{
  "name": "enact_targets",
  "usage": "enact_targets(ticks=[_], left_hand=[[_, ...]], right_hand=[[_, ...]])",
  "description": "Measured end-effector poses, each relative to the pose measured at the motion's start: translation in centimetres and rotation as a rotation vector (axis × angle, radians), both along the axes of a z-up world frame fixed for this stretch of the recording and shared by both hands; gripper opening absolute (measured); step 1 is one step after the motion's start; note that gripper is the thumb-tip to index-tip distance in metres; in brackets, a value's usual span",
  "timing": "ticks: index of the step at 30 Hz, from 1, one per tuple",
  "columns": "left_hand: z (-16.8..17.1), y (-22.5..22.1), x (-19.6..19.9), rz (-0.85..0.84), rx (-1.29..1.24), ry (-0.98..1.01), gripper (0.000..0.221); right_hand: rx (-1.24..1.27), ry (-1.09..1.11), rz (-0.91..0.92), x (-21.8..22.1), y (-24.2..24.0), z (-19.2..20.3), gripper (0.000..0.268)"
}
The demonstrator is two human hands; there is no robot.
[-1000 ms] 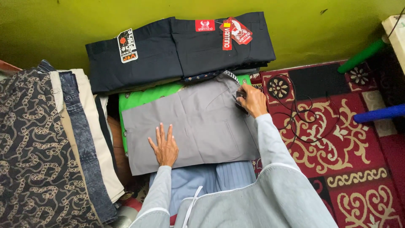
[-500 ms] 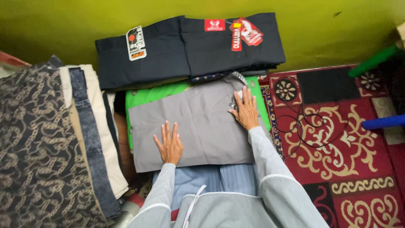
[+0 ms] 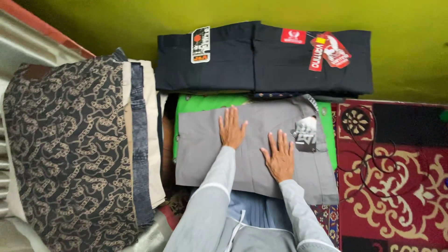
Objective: Folding several pairs of trousers and stacking them.
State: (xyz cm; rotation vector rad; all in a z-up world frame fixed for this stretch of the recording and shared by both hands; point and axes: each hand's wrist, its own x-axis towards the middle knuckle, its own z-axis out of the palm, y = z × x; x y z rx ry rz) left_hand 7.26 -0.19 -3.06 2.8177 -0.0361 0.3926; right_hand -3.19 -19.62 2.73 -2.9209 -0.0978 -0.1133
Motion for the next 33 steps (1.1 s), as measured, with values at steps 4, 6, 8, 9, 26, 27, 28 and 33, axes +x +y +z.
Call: enact_targets(ticks=[4,6,8,9,26,27,28,33], left_hand=[[-0.9,2.7,1.6,0.092,0.027,-0.017,0.083],[0.5,2.2,0.2,0.142,0.022,-0.038,0.077],[3.3,3.5,-3.4,0.129,0.057,-0.022,0.079],[4.6,4.0,-5.2,0.103,0.09,-0.006,0.081],[2.5,1.5,-1.6,0.033,-0.021,-0.013,0.084],[2.2,3.8,-0.2,0.079,-0.01,-0.087,0.087],[1.7,5.6,0.3,0.079,-0.009,-0.094,0.087],[3.1,9.3,-5.2,0.176,0.108,0.022,0.077]], right_hand=[[0.006,0.032,0.006,0.2,0.3,0.3,0.07],[0.0,0.045,-0.008,0.2,0.1,0.1,0.07],[-0.014,0.036,-0.005,0.3,0.2,0.2,0.07],[-0.029,0.027,-0.015,0.2,0.3,0.1,0.07],[-0.054,0.001,-0.036,-0.6,0.3,-0.6,0.067],[-0.043,0.0,-0.033,-0.1,0.5,-0.5,0.068],[-0.042,-0.008,-0.033,0.3,0.4,-0.4,0.068],[-0.034,0.0,-0.031,0.0,0.4,-0.5,0.068]])
